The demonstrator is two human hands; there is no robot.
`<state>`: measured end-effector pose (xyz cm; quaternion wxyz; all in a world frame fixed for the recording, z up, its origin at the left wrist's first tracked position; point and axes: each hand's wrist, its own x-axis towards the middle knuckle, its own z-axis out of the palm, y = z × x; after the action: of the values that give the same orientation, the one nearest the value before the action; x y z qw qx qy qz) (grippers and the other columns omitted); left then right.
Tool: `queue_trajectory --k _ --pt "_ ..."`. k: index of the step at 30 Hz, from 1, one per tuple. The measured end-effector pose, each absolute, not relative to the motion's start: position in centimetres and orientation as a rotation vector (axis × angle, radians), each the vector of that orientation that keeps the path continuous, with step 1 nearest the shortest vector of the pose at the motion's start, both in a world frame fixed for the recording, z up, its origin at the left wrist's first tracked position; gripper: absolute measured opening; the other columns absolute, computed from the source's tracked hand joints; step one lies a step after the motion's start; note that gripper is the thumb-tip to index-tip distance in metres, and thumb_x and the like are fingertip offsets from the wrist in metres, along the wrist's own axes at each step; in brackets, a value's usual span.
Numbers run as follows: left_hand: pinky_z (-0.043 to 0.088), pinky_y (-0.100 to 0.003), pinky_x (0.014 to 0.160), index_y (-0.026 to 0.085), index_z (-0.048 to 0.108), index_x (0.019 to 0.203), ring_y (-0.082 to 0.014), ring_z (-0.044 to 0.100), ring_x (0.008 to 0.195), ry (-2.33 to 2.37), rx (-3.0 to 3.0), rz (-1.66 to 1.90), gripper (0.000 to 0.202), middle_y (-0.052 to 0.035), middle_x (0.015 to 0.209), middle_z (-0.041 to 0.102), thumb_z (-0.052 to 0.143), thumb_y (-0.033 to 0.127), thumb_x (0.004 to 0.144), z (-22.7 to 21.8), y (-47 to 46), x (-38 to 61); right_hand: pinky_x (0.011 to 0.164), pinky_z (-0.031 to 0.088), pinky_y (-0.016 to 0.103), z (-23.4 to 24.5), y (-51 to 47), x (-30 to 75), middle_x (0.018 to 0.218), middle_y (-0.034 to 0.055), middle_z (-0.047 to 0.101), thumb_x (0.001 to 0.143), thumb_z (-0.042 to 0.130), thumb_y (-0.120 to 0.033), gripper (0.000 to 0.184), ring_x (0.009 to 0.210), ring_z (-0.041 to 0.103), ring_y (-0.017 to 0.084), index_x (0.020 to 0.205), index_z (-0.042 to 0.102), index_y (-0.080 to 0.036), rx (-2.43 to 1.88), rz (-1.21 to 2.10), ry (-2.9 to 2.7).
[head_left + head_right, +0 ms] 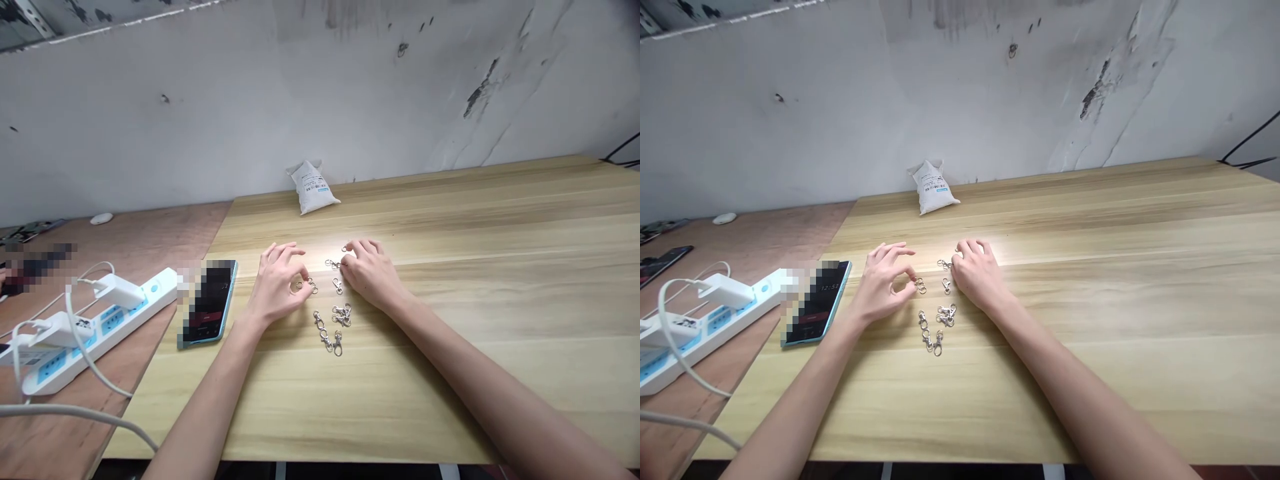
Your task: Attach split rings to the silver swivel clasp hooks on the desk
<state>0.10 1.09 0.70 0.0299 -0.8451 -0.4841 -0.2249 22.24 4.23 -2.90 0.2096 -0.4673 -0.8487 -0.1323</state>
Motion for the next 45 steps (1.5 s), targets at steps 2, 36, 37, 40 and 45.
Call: queue_trajectory --k 2,36,37,40,45 --pt "0.025 -0.054 0.115 0.023 0.064 0.073 -0.0271 0.048 0.128 -1.490 -2.592 -0.732 0.004 -0.0045 0.119 0.063 0.062 0.020 0.075 0.7 1.0 0.3 0.096 0.033 0.041 -2.7 4.1 22.2 0.101 0.0120 0.064 0.094 0.046 -0.016 0.026 0.097 0.055 0.024 0.079 0.068 -0.016 -1.287 -0.392 -2.379" --pt "0.032 -0.049 0.110 0.026 0.070 0.088 -0.0225 0.056 0.118 -1.266 -2.545 -1.021 0.007 -0.0020 0.109 0.068 0.064 0.022 0.087 0.3 0.6 1.8 0.077 0.039 0.033 -2.1 2.0 20.5 0.081 0.0020 0.061 0.093 0.048 -0.023 0.013 0.077 0.053 0.018 0.081 0.052 -0.022 -0.865 0.597 -1.978" --pt "0.033 -0.049 0.109 0.026 0.070 0.088 -0.0226 0.056 0.117 -1.264 -2.539 -1.023 0.007 -0.0021 0.109 0.068 0.064 0.022 0.087 0.4 0.6 1.8 0.077 0.040 0.033 -2.1 2.0 20.5 0.081 0.0019 0.061 0.093 0.048 -0.022 0.013 0.077 0.054 0.017 0.081 0.052 -0.022 -0.862 0.595 -1.978" --pt "0.034 -0.049 0.109 0.025 0.069 0.088 -0.0230 0.056 0.117 -1.253 -2.523 -1.017 0.008 -0.0023 0.110 0.068 0.064 0.020 0.087 0.5 0.6 1.9 0.076 0.040 0.033 -1.9 1.9 20.5 0.081 0.0021 0.061 0.093 0.048 -0.021 0.011 0.078 0.055 0.017 0.083 0.054 -0.021 -0.858 0.545 -2.010" --pt "0.033 -0.052 0.109 0.023 0.068 0.090 -0.0255 0.054 0.121 -1.309 -2.467 -0.989 0.007 -0.0045 0.114 0.067 0.062 0.019 0.088 0.5 0.7 1.7 0.087 0.039 0.038 -0.9 1.3 20.7 0.093 0.0065 0.066 0.091 0.053 -0.020 0.008 0.090 0.056 0.021 0.087 0.060 -0.021 -0.874 -0.078 -2.163"
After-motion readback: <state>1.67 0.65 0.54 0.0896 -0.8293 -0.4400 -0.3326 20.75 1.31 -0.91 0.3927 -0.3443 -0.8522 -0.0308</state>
